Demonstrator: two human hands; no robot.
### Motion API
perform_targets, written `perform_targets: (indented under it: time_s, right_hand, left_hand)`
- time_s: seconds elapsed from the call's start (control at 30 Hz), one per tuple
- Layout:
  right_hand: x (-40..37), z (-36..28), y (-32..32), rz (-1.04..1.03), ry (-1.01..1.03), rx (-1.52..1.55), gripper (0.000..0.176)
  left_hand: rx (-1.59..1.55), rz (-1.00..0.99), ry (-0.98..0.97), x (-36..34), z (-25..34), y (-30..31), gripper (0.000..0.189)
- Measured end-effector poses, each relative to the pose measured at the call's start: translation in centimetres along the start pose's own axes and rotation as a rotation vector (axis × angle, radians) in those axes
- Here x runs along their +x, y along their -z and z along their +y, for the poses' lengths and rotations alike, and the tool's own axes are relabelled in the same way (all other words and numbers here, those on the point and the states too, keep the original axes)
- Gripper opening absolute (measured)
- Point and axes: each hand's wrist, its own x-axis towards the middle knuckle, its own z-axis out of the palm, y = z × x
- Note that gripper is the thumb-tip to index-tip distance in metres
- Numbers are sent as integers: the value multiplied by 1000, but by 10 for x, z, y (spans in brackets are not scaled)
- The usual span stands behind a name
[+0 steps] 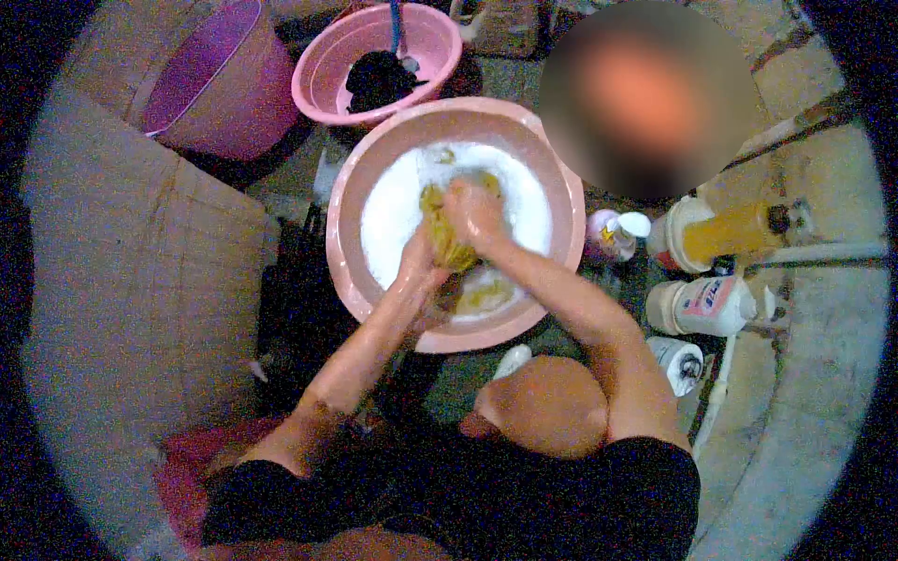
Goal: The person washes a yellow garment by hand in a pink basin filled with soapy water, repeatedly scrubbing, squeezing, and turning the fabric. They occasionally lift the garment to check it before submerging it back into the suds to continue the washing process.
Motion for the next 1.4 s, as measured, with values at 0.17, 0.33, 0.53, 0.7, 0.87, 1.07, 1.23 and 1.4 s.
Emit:
perform_targets:
  time_s: [0.17, 0.33, 0.53, 0.7, 0.87, 1.07, 1.23, 1.4]
  right_hand:
    - [-45, -31, -25, 35, 459, 288, 25]
    - [40, 54, 12, 225, -45, 216, 34]
    - [55, 64, 65, 301, -213, -19, 48]
    - [44, 65, 14, -245, -120, -335, 58]
    - [46, 100, -33, -490, -42, -657, 36]
    - [83, 139, -35, -562, 91, -504, 32]
    - [87, 122, -6, -123, -134, -47, 28]
    - [3, -50, 46, -191, 214, 277, 26]
  left_hand:
    - [64, -221, -16, 19, 36, 36, 42]
    - [-50, 50, -24, 12, -1, -14, 43]
    - [879, 27, -408, 5, 55, -42, 45]
    - [2159, -19, -338, 50, 14, -33, 56]
    - [2783, -109, -704, 93, -15, 10, 55]
    - [2126, -92, -47, 127, -29, 67, 53]
    - [1868, -108, -165, 97, 54, -13, 53]
    - [412, -146, 280, 54, 88, -19, 60]
